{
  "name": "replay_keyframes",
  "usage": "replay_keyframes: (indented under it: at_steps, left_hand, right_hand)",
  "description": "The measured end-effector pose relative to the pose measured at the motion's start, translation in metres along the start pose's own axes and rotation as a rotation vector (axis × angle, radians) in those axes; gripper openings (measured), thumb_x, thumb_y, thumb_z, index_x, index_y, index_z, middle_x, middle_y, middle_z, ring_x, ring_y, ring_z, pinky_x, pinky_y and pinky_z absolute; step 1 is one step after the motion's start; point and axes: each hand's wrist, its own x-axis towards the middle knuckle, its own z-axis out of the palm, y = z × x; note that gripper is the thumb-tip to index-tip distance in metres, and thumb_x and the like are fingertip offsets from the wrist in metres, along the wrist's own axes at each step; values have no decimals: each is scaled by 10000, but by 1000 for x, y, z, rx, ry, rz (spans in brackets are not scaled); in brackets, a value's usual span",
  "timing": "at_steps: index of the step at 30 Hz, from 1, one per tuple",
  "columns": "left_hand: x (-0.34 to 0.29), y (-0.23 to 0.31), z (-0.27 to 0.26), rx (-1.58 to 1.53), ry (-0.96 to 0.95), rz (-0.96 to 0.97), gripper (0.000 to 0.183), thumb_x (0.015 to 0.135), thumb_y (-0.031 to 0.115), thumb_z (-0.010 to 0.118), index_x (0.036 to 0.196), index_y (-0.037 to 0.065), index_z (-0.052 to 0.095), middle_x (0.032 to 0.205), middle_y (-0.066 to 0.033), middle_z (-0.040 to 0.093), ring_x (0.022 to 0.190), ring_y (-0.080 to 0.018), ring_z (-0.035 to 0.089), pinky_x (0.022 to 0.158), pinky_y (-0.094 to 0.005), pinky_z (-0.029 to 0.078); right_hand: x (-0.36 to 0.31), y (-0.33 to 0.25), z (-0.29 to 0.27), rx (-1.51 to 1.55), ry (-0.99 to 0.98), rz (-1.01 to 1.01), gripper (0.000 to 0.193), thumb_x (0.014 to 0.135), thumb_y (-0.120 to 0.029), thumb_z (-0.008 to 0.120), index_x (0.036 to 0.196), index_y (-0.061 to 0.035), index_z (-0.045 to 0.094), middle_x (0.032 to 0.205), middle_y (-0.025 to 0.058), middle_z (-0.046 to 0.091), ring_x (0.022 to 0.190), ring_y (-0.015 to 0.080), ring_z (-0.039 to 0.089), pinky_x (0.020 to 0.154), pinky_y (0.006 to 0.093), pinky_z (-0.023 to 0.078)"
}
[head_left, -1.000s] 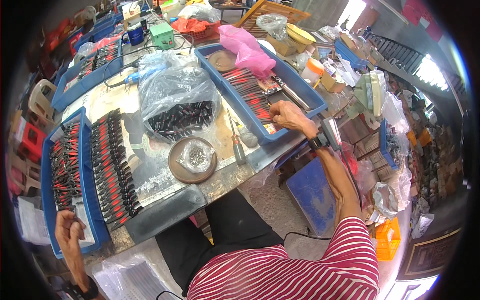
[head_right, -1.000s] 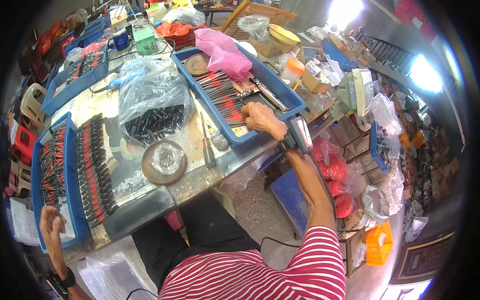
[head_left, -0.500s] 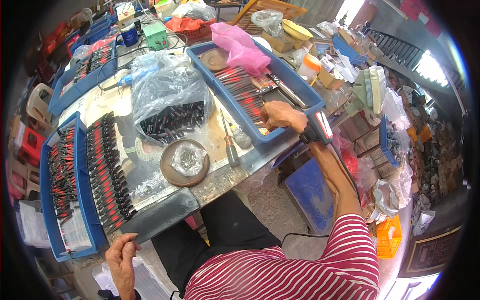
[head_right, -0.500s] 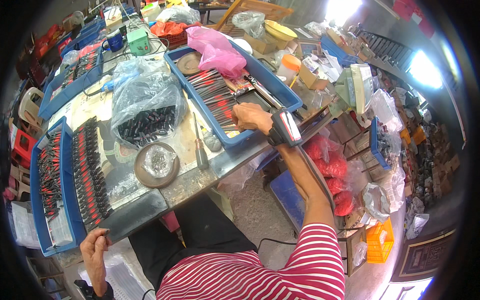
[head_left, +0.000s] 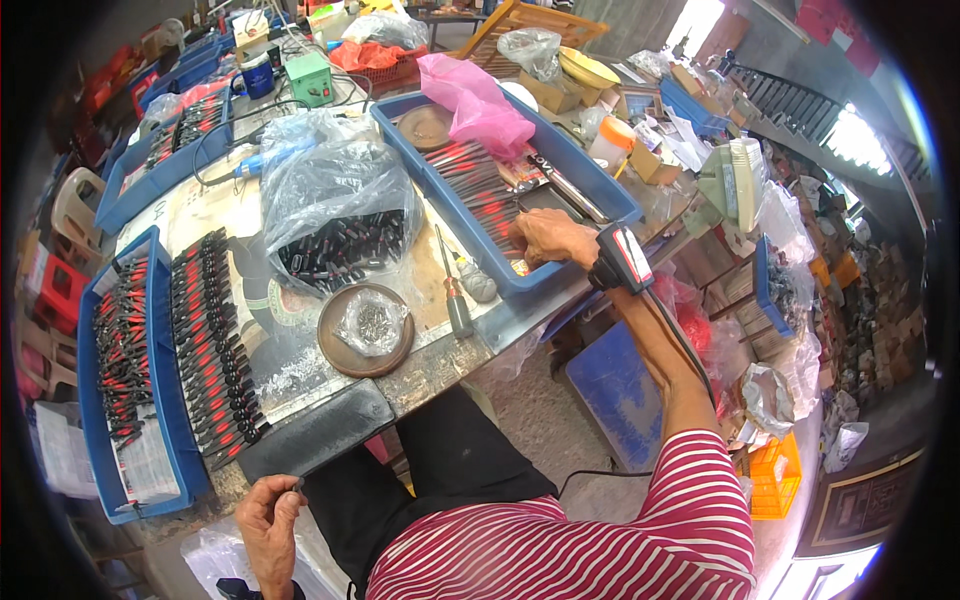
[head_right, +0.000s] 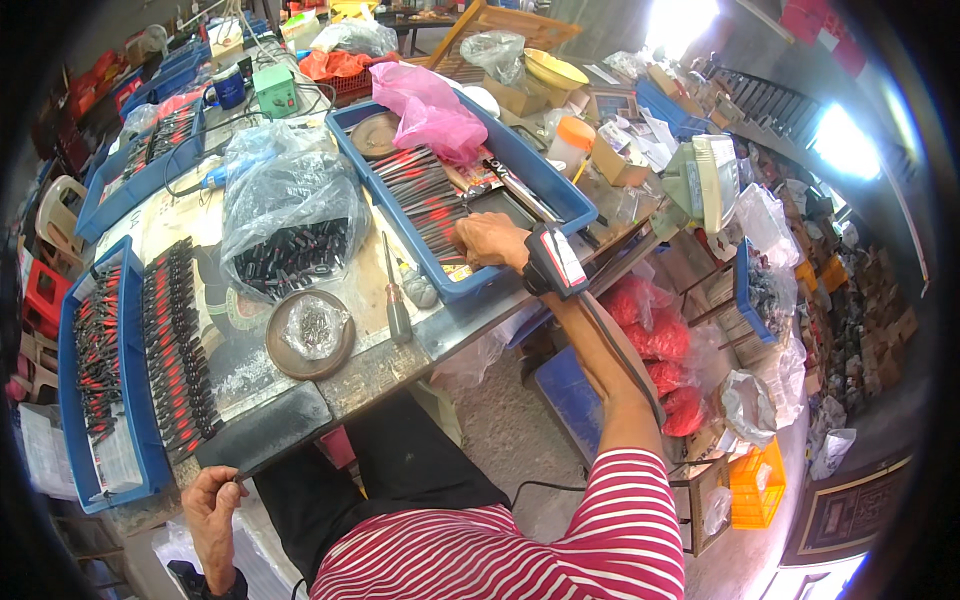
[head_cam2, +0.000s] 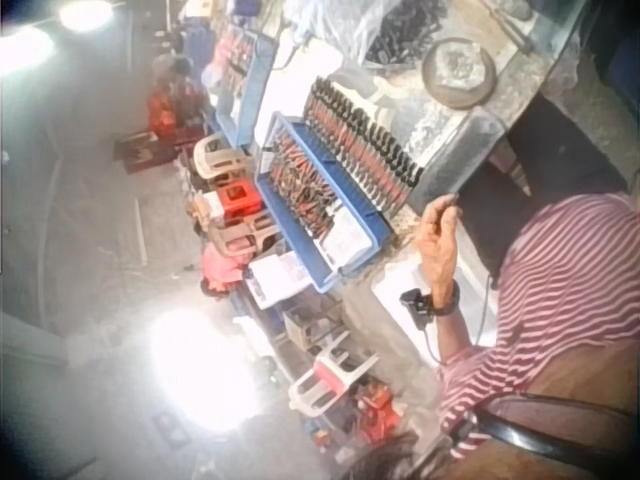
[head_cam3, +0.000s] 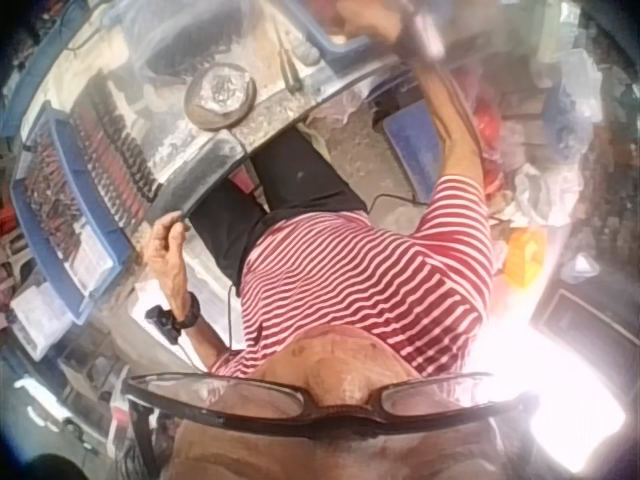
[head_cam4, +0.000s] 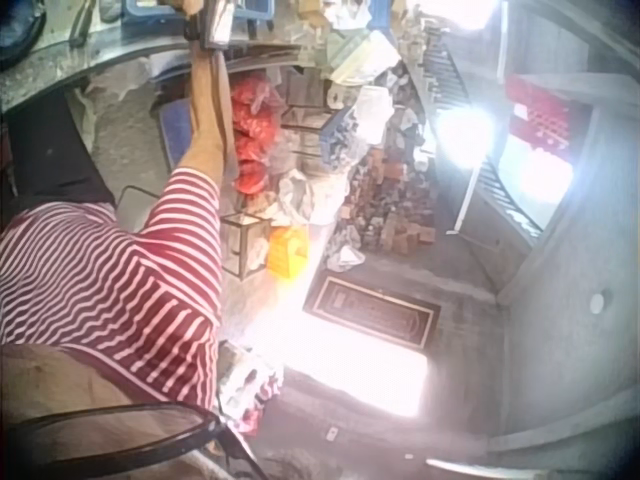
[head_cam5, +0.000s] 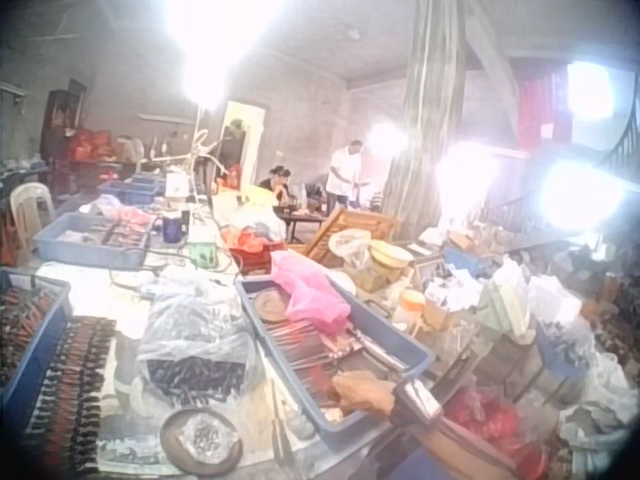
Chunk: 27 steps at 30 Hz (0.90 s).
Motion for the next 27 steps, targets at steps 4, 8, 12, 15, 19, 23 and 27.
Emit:
replay_keyframes:
  at_steps: [4, 8, 12, 15, 19, 23, 27]
  left_hand:
    - [-3, -1, 4, -26, 34, 23, 136, 856, 87, 610, 928, -28, 612, 739, -34, 601, 668, -81, 545, 602, -199, 424]
    - [-5, -2, 4, -90, 37, 31, 146, 844, 98, 627, 925, -18, 593, 738, -50, 608, 657, -87, 547, 600, -199, 431]
    - [-6, -1, 9, -163, 47, 35, 157, 833, 98, 640, 915, -8, 560, 738, -66, 612, 643, -91, 548, 590, -197, 437]
    - [-5, 4, 15, -252, 9, 19, 166, 829, 89, 640, 919, -6, 538, 745, -81, 621, 636, -92, 549, 585, -198, 443]
    - [-9, 18, 30, -332, -43, 35, 160, 829, 70, 630, 927, -10, 533, 757, -94, 632, 636, -90, 552, 586, -196, 443]
    - [-17, 30, 45, -355, -69, 47, 135, 835, 38, 603, 936, -21, 534, 768, -95, 637, 652, -90, 560, 592, -193, 444]
    - [-17, 31, 58, -414, -66, 42, 148, 840, 51, 607, 946, -20, 532, 775, -89, 631, 664, -82, 553, 591, -190, 431]
  right_hand:
    - [-7, 2, -3, -118, 95, -20, 213, 624, -133, 683, 801, -27, 631, 726, 159, 629, 714, 323, 625, 605, 420, 459]
    - [-25, -3, -14, 103, 286, 48, 208, 646, -129, 682, 817, -23, 626, 706, 138, 618, 680, 277, 614, 587, 389, 452]
    - [-58, -23, -37, 411, 496, 119, 179, 705, -106, 679, 841, -4, 620, 655, 64, 595, 609, 134, 575, 532, 292, 425]
    - [-81, -59, -51, 678, 603, 34, 122, 776, -107, 669, 828, -12, 612, 674, 20, 583, 610, 68, 535, 546, 246, 427]
    - [-98, -136, -37, 804, 600, -311, 78, 780, -41, 658, 849, -7, 646, 725, 15, 613, 617, 66, 548, 557, 228, 451]
    - [-89, -216, -11, 660, 687, -719, 120, 696, -29, 662, 769, -44, 567, 656, 91, 516, 586, 266, 547, 514, 358, 433]
    - [-90, -264, 7, 781, 529, -879, 137, 689, -47, 636, 747, -39, 513, 708, 105, 498, 648, 282, 537, 542, 382, 435]
